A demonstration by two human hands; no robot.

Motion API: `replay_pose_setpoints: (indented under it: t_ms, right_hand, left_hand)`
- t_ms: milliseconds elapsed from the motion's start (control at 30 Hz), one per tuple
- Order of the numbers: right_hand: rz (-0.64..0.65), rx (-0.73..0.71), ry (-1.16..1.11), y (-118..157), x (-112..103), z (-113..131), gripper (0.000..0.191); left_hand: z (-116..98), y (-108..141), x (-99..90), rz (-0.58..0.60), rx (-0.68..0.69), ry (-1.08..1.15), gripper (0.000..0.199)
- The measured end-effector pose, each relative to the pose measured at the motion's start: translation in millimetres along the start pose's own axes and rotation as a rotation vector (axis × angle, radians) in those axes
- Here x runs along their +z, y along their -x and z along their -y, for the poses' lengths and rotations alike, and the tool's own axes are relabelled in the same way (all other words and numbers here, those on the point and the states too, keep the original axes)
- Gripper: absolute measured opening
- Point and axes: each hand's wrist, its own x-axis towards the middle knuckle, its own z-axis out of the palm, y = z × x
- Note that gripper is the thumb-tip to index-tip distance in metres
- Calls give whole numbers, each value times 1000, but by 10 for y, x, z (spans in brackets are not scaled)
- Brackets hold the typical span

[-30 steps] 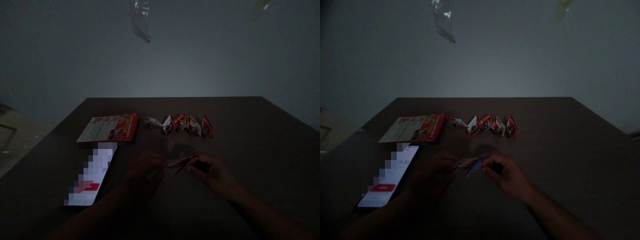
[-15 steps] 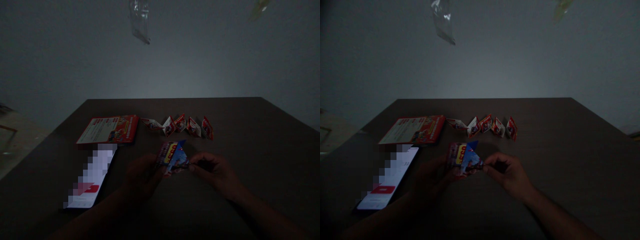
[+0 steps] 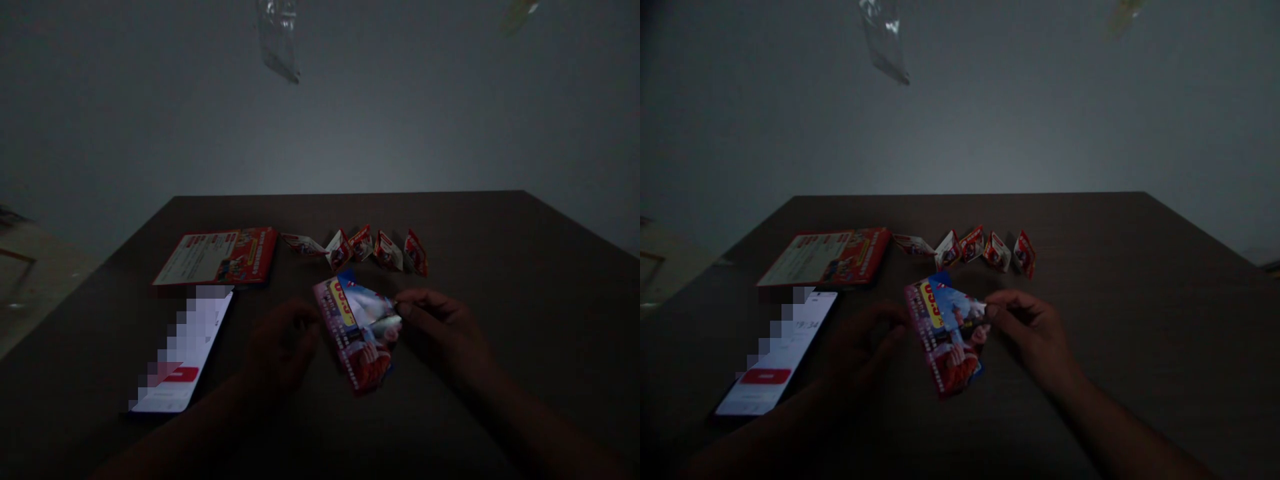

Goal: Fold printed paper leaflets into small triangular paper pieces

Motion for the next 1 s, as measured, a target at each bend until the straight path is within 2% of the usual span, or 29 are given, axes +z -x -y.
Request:
replay_pose_setpoints:
  t_ms: [133, 200, 367, 433, 767, 900, 1000]
  right_hand:
    - [-22, 50, -117, -10, -4, -15, 18]
    - [-30, 57, -118, -15, -6, -27, 19]
    - [-14, 57, -85, -30, -4, -47, 21]
    - [-6, 54, -64, -34, 0, -44, 21]
    - [45, 57, 84, -30, 80, 17, 31]
    - [99, 56, 87, -27, 95, 9, 35]
    - [131, 31, 177, -4, 95, 0, 35]
  left_hand:
    - [32, 7, 25, -77, 122, -40, 17]
    - [50, 24, 34, -60, 206, -74, 27]
    - [38, 47, 30, 222, 367, -166, 48]
    - [19, 40, 32, 288, 386, -185, 51]
    - [30, 29, 39, 358, 470, -194, 32]
    - [22, -7, 27, 418, 458, -229, 23]
    - [37, -28, 27, 459, 446, -258, 19]
